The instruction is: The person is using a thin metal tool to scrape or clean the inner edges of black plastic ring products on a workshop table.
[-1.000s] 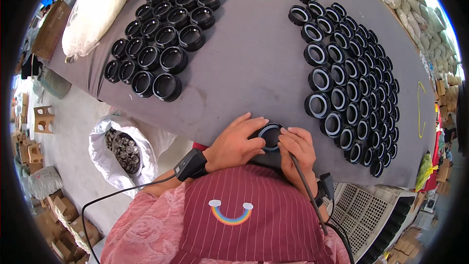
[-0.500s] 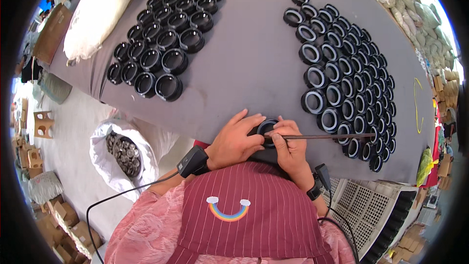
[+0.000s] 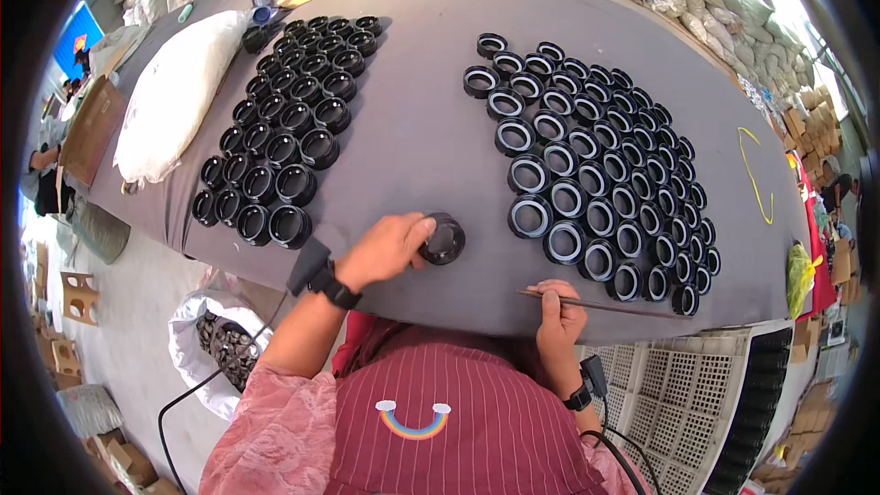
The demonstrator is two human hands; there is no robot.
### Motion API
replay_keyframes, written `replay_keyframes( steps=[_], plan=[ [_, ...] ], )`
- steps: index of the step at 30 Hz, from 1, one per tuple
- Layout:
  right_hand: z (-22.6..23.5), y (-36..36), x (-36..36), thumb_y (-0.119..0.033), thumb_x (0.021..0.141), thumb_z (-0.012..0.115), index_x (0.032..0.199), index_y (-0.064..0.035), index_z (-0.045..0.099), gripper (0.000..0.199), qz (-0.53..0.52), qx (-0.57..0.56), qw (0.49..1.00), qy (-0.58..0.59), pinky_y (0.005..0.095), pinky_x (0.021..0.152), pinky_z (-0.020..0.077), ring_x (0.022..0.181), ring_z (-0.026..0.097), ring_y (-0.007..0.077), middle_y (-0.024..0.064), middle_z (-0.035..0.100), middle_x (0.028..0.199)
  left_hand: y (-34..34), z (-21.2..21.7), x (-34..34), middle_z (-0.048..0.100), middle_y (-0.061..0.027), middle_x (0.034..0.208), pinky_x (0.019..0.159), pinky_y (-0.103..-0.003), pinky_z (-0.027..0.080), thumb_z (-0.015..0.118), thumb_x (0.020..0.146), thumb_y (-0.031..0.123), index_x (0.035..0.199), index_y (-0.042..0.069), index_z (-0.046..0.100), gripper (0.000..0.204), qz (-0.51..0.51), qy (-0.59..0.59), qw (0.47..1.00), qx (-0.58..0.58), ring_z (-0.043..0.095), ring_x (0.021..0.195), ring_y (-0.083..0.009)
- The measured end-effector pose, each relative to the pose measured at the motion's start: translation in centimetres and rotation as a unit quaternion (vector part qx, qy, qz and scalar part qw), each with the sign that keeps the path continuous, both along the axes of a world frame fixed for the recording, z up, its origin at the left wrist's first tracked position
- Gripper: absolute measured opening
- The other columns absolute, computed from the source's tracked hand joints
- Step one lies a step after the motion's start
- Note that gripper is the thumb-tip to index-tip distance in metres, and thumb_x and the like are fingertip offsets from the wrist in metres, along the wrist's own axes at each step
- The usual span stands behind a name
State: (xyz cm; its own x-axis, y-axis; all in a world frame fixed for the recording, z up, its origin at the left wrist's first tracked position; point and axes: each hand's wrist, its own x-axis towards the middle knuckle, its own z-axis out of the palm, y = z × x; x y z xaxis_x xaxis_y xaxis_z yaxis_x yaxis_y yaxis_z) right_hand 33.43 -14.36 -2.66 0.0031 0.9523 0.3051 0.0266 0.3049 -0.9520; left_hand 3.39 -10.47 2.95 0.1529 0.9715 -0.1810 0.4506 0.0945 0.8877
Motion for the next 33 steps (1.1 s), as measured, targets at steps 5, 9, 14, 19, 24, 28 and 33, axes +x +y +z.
replay_keyframes(
  steps=[5, 9, 14, 19, 24, 28, 33],
  plan=[
    [-1.1, 0.3, 0.7, -0.003, 0.100, 0.055, 0.094, 0.0015, 0.064, 0.012, 0.023, 0.048, 0.996, -0.074, 0.0346, 0.085, 0.0545, 0.093, 0.063, 0.0198, 0.0136, 0.066, 0.097, 4.6, 0.4, -1.2, 0.065, -0.0146, 0.064, 0.059, -0.042, 0.051, 0.038, 0.107, 0.040, 0.090, -0.002, 0.060, 0.050, 0.038, 0.074, 0.995, -0.060, 0.063, 0.052, -0.0265],
    [-0.3, 0.6, 0.5, 0.001, 0.097, 0.056, 0.093, 0.0020, 0.064, 0.009, 0.030, 0.059, 0.994, -0.085, 0.0349, 0.084, 0.0545, 0.091, 0.063, 0.0207, 0.0141, 0.066, 0.095, 6.6, -2.8, -2.1, 0.068, -0.0191, 0.070, 0.062, -0.046, 0.053, 0.041, 0.106, 0.035, 0.091, -0.001, 0.060, 0.044, 0.152, 0.255, 0.952, 0.078, 0.066, 0.060, -0.0350],
    [-0.8, 0.4, 1.0, 0.000, 0.096, 0.056, 0.093, 0.0019, 0.065, 0.010, 0.030, 0.053, 0.996, -0.062, 0.0343, 0.083, 0.0538, 0.091, 0.063, 0.0223, 0.0143, 0.066, 0.095, 7.2, -1.2, 1.0, 0.070, -0.0180, 0.081, 0.067, -0.050, 0.054, 0.067, 0.093, 0.030, 0.107, 0.002, 0.059, 0.032, 0.248, 0.341, 0.848, 0.321, 0.067, 0.071, -0.0412],
    [-0.2, 0.2, 0.8, 0.000, 0.095, 0.055, 0.093, 0.0019, 0.065, 0.010, 0.041, 0.066, 0.994, -0.072, 0.0343, 0.082, 0.0535, 0.091, 0.063, 0.0229, 0.0150, 0.068, 0.094, 6.3, -0.8, 9.3, 0.064, -0.0179, 0.112, 0.087, -0.047, 0.049, 0.085, 0.074, 0.038, 0.122, -0.001, 0.055, 0.069, 0.025, 0.188, 0.883, 0.430, 0.063, 0.102, -0.0367],
    [-0.6, -0.1, 0.8, 0.001, 0.094, 0.059, 0.093, 0.0007, 0.069, 0.010, 0.034, 0.069, 0.996, -0.043, 0.0342, 0.081, 0.0527, 0.091, 0.063, 0.0235, 0.0131, 0.069, 0.095, 6.3, -2.3, 12.6, 0.065, -0.0184, 0.114, 0.092, -0.045, 0.047, 0.087, 0.069, 0.030, 0.126, -0.001, 0.053, 0.073, -0.015, 0.180, 0.930, 0.321, 0.062, 0.106, -0.0380],
    [-0.8, -0.3, 0.9, 0.001, 0.095, 0.058, 0.096, 0.0006, 0.068, 0.010, 0.019, 0.052, 0.998, 0.022, 0.0346, 0.083, 0.0523, 0.096, 0.062, 0.0230, 0.0128, 0.070, 0.098, 2.8, -1.5, 10.7, 0.065, -0.0179, 0.114, 0.094, -0.045, 0.047, 0.085, 0.069, 0.026, 0.123, 0.000, 0.054, 0.067, -0.067, 0.166, 0.943, 0.280, 0.061, 0.106, -0.0380],
    [0.2, 0.1, 0.0, -0.005, 0.098, 0.059, 0.102, -0.0009, 0.061, 0.006, 0.038, 0.079, 0.996, 0.019, 0.0388, 0.090, 0.0510, 0.102, 0.060, 0.0249, 0.0146, 0.072, 0.098, -3.5, -2.9, 6.7, 0.058, -0.0201, 0.131, 0.103, -0.046, 0.044, 0.087, 0.071, 0.024, 0.130, 0.002, 0.054, 0.071, -0.109, 0.095, 0.947, 0.286, 0.055, 0.122, -0.0388]
  ],
)
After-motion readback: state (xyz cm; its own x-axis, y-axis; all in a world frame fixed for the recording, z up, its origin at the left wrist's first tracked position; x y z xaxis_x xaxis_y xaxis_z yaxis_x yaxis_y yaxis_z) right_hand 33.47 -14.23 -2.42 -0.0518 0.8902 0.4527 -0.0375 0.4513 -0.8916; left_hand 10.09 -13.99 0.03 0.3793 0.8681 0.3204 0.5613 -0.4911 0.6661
